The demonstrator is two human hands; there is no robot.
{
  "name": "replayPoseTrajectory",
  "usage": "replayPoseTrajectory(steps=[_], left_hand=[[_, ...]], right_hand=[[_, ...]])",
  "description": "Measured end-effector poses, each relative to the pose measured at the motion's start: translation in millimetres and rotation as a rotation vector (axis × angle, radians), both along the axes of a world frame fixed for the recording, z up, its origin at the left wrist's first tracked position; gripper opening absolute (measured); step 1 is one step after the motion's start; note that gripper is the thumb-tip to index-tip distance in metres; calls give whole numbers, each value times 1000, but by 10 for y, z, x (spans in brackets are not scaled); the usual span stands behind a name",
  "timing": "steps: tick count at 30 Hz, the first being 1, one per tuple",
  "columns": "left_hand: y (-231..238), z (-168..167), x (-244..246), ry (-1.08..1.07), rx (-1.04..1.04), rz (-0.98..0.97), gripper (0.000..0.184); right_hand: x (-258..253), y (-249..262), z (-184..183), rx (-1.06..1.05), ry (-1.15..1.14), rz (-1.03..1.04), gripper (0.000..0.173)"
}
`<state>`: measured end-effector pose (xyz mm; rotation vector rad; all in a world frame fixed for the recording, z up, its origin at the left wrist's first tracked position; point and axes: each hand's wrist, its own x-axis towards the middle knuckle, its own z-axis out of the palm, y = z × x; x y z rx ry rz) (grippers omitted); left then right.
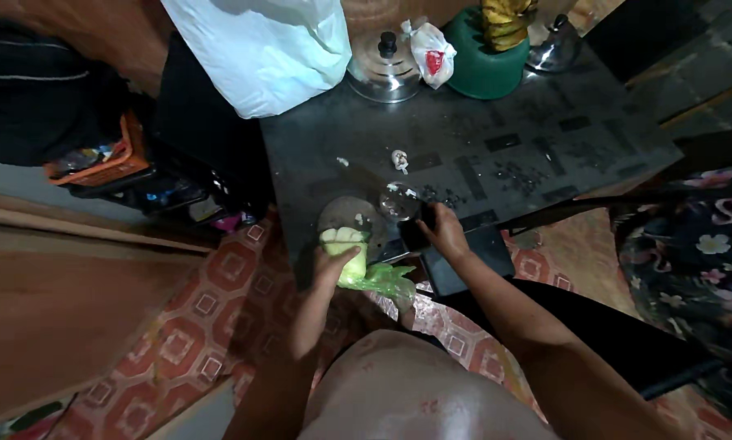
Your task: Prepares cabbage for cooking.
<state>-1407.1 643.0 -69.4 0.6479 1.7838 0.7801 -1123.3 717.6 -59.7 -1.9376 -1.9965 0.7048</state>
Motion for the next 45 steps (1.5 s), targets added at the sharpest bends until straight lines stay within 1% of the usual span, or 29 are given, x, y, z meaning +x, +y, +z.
replayPoseTrajectory(steps=[3,5,6,8,9,10,12,13,15,17,22,26,29,31,33,35,37,38,39,40,42,45], left_hand=[[-2,18,-20,-40,-8,9,98],[-6,23,-24,-70,-7,19,98],[-3,17,-26,-82,-5,25,98],[-3,-5,-29,-91,1,30,99],[-10,-18,-34,-90,0,27,100],[-17,-32,-42,-85,1,25,100],[-31,-54,-47,-76,12,22,101],[-39,-48,-41,-74,20,23,102],[-62,-46,-30,-74,39,24,102],[-97,-76,-33,-75,68,14,104],[-169,-159,-79,-149,155,0,104],[-260,-116,-167,-215,223,3,102],[-383,66,-211,-259,295,-19,103],[-514,239,-219,-275,350,-36,103],[-681,463,-210,-270,403,-36,103],[-889,714,-176,-253,460,-20,105],[-1140,917,-78,-204,540,34,105],[-1264,1017,-25,-131,559,67,105],[-1407,1162,24,-50,530,88,106],[-1574,1323,91,-4,492,117,105],[-1887,1551,265,13,456,239,94],[-2344,1731,479,-17,457,388,84]], right_hand=[[6,26,35,-24,-103,30,56],[-58,-16,193,-58,-181,9,60],[-130,-49,291,-50,-185,-3,60],[-355,-116,437,6,-100,45,48],[-507,-141,485,-28,-29,111,42],[-677,-150,507,-115,44,191,38],[-1006,-98,382,-268,154,315,36],[-1147,-54,282,-316,188,331,38],[-1363,37,120,-369,246,286,41],[-1497,93,36,-423,275,244,42],[-1567,21,-72,-512,406,188,40],[-1444,-62,-79,-581,653,136,38],[-1322,-138,45,-623,810,174,37],[-1240,-185,178,-627,879,243,32],[-1177,-242,383,-658,938,314,30],[-1135,-297,615,-739,1036,386,29],[-1090,-370,755,-838,1153,475,28],[-1086,-390,813,-885,1196,539,28],[-1098,-417,881,-933,1228,597,28],[-1107,-476,956,-980,1245,633,28],[-1134,-648,1188,-1012,1204,690,29],[-1178,-1017,1595,-882,995,862,38]])
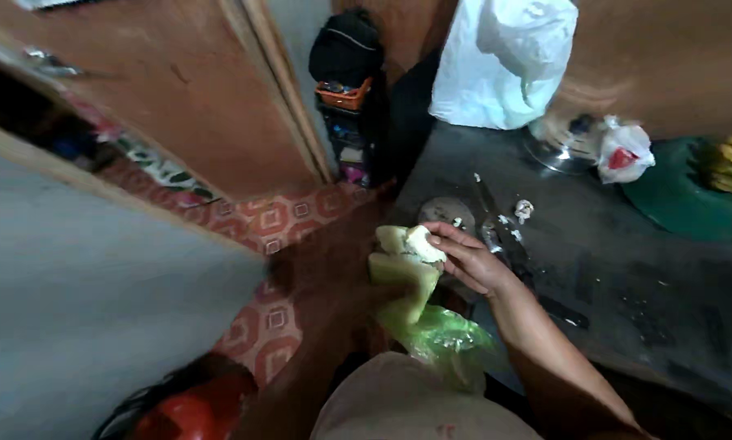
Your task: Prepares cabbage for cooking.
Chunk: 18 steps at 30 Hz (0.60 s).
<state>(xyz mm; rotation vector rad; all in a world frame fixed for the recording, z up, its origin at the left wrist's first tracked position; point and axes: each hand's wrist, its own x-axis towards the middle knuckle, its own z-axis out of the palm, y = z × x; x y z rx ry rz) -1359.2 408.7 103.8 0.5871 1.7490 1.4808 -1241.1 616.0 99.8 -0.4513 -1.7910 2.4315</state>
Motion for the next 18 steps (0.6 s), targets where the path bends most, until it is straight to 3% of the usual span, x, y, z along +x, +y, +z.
replayPoseTrajectory(steps=[3,7,10,12,18], left_hand=[[-572,147,225,-169,139,150,65],[-1586,276,547,-199,181,305,64],[-2422,271,874,-163,243,519,65],[-3008,326,1185,-168,299,653,67],[-4777,325,2270,-166,557,892,40]], right_hand=[[-116,-485,256,297,26,151,51],[-371,-1403,508,551,-3,341,57],[-445,-2282,546,636,178,490,54],[-382,-2932,631,706,177,610,57],[-78,-4828,525,588,231,1063,48]])
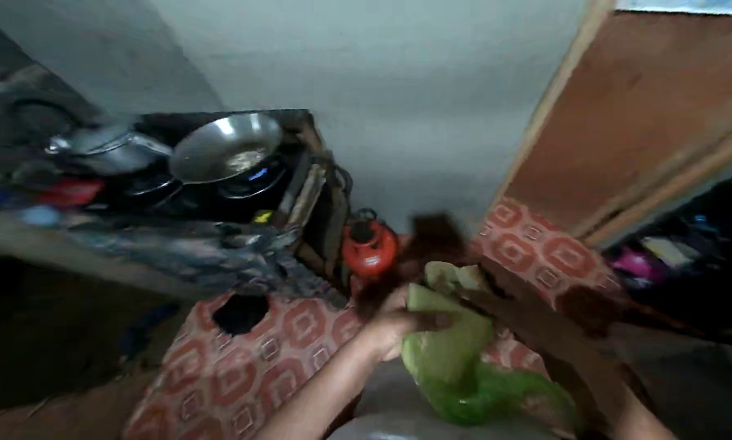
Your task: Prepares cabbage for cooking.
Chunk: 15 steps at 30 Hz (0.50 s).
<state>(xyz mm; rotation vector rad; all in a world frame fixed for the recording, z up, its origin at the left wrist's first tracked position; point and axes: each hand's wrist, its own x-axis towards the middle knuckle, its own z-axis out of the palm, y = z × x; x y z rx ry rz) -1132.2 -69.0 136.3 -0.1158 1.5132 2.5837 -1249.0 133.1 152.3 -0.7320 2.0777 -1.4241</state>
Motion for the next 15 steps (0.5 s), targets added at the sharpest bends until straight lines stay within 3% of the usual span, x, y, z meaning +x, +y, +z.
replayPoseTrajectory(steps=[4,7,11,15], left_hand=[[-867,-5,581,34,50,184,41],[-1333,127,798,-26,68,324,42],[-1856,370,820,-61,52,461,30],[-2385,542,653,-54,44,532,25]], right_hand=[[245,-1118,45,-122,-224,174,42],[299,-1830,139,-122,-258,249,39],[187,-2585,288,-129,-235,309,38],[-136,-3342,131,-266,-353,409,28]])
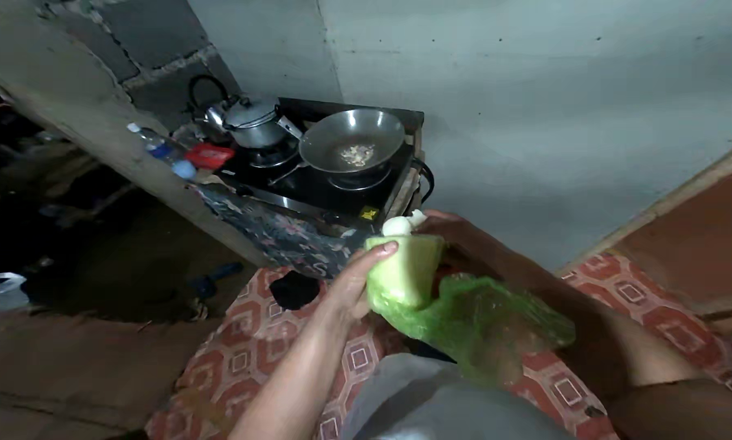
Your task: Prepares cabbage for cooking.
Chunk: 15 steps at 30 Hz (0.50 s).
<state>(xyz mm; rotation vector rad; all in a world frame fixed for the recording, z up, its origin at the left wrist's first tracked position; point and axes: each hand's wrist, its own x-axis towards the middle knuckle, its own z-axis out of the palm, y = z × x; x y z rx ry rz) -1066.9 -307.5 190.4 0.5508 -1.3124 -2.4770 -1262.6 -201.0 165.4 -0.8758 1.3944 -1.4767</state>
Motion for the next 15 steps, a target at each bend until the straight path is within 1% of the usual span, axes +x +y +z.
replayPoseTrajectory(steps=[2,3,5,6,7,8,9,10,11,12,13,15], left_hand=[[-269,60,-134,17,13,30,24],[-409,84,-226,30,24,51,24],[-707,108,-446,65,56,92,27],[-852,125,-574,80,70,109,28],[-991,159,-714,87,90,130,31],[-1124,202,-866,86,118,156,34],[-1249,234,-1021,82,160,182,38],[-1367,243,-1171,88,205,202,42],[-1486,234,-1326,112,258,210,44],[-1594,211,-1478,140,310,215,47],[-1680,193,-1618,140,347,240,48],[-1800,201,-1845,79,377,310,52]], right_hand=[[-353,-411,-233,-156,31,199,29],[-500,-629,-267,-202,27,281,29],[-527,-948,75,-26,9,218,23],[-596,-1155,179,16,36,207,24],[-689,-1307,254,-12,84,202,24],[-701,-1370,474,37,164,146,20],[-668,-1353,772,191,222,70,24],[-658,-1406,996,384,173,2,33],[-905,-1481,732,202,135,60,37],[-1139,-1649,424,35,84,66,39],[-1295,-1840,278,26,-11,24,41],[-1476,-2221,231,204,-112,-118,38]])
